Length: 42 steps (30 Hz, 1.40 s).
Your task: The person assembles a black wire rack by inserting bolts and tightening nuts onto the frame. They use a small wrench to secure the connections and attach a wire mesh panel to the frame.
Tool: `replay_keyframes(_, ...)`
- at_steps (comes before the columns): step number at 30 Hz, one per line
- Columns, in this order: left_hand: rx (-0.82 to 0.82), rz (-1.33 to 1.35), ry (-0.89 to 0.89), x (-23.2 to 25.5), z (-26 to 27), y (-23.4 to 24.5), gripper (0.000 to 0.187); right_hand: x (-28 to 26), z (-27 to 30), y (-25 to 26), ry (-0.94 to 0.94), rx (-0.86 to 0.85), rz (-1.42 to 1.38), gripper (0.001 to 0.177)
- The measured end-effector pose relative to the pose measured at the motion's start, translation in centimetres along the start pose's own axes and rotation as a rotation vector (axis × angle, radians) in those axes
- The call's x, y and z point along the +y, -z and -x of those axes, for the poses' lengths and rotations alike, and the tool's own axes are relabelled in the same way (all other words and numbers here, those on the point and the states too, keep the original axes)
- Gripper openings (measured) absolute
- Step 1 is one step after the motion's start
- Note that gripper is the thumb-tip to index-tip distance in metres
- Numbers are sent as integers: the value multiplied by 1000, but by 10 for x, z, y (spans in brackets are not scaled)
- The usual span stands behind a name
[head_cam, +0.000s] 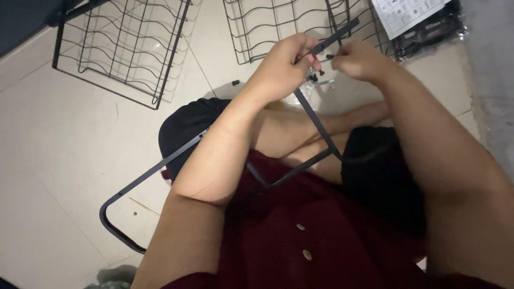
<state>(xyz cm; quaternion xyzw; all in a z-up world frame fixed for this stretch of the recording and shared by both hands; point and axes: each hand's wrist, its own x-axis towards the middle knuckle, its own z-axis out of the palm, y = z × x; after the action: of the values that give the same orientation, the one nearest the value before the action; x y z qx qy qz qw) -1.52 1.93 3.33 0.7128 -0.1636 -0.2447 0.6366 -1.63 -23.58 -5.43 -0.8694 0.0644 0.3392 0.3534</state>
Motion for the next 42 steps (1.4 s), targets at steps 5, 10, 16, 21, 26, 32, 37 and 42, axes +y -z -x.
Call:
replay_keyframes(5,-53,-10,-44,21,17,-7,24,-58,94,46,73,93,-94,24)
replay_keyframes(10,-55,-44,-274,44,38,-12,26,-95,173,73,318,147,-76,20)
replay_keyframes(16,-15,-94,-217,67,52,-16,25,-104,202,76,425,63,-180,22)
replay_keyframes(21,-32,-102,-234,70,51,-18,27,-108,199,66,524,90,-136,22)
replay_keyframes(26,-40,-78,-245,64,50,-22,23,-111,195,59,535,233,-129,19)
replay_keyframes(32,-51,-73,-212,60,44,-21,26,-106,177,69,939,486,446,17)
replay_keyframes(37,-110,-23,1,65,39,-16,25,-84,162,67,892,502,307,16)
replay_keyframes(42,-50,-54,-202,58,39,-18,26,-71,151,59,787,443,-144,14)
